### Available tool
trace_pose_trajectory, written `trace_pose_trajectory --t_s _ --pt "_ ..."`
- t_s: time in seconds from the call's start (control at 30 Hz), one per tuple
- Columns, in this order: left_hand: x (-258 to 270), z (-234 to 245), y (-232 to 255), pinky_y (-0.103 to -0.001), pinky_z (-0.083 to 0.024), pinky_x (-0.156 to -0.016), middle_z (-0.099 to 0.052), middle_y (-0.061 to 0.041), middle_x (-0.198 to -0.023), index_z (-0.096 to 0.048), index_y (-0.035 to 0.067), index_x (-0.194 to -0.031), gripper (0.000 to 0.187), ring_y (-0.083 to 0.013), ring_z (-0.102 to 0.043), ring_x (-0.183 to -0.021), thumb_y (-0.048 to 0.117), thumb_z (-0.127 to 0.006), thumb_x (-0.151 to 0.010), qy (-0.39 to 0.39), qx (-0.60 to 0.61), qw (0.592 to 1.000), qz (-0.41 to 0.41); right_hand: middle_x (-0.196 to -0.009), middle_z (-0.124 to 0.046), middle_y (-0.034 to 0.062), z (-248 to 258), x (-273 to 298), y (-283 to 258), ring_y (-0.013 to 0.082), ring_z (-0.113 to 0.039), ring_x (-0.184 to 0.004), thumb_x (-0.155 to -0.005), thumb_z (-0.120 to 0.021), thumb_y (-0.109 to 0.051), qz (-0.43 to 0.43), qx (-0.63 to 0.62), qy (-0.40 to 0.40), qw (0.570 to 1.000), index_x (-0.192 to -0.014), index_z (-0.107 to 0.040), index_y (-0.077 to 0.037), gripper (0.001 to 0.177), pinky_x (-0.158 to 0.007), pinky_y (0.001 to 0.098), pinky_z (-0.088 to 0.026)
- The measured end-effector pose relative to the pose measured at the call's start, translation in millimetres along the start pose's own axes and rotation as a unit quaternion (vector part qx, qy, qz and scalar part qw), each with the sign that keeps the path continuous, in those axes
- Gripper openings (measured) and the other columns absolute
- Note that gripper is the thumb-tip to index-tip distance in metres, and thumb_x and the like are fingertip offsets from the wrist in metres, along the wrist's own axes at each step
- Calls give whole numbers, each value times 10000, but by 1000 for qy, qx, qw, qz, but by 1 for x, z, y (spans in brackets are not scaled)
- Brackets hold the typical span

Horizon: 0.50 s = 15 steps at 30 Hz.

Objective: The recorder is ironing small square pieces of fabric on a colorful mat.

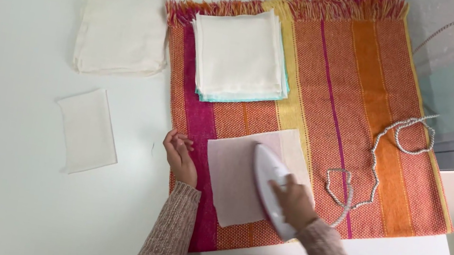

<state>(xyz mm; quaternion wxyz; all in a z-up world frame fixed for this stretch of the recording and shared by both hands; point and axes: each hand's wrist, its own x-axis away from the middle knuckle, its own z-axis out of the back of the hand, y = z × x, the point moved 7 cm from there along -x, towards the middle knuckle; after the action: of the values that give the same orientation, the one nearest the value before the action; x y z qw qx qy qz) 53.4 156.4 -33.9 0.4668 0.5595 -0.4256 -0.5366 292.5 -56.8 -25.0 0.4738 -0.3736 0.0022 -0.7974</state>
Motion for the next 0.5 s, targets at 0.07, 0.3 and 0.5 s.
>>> trace_pose_trajectory --t_s 0.07,0.3,0.5 --pt "1 0 -2 -264 -509 -710 -536 -107 -1075 -396 16 -1360 352 -161 -586 -880 252 -300 -1116 -6 3 1000 7 -852 -664 228 8 -5 54 339 -709 -543 -989 -564 -465 -108 -85 54 989 -1247 -567 -51 488 -464 373 -629" --pt "0 1 -1 -255 -513 -727 -523 -96 -1071 -388 33 -1362 328 -153 -586 -894 207 -281 -1105 -6 25 1000 13 -556 -669 165 -4 -10 117 261 -653 -344 -984 -527 -568 -187 -191 114 957 -1135 -568 -34 557 -315 364 -530" --pt "-2 1 8 -279 -522 -738 -529 -122 -1054 -392 7 -1352 321 -183 -592 -891 160 -257 -1105 -6 27 1000 -2 -911 -676 258 -45 7 -56 290 -730 -629 -1026 -519 -559 8 -183 -75 980 -1324 -485 -46 594 -452 328 -606"
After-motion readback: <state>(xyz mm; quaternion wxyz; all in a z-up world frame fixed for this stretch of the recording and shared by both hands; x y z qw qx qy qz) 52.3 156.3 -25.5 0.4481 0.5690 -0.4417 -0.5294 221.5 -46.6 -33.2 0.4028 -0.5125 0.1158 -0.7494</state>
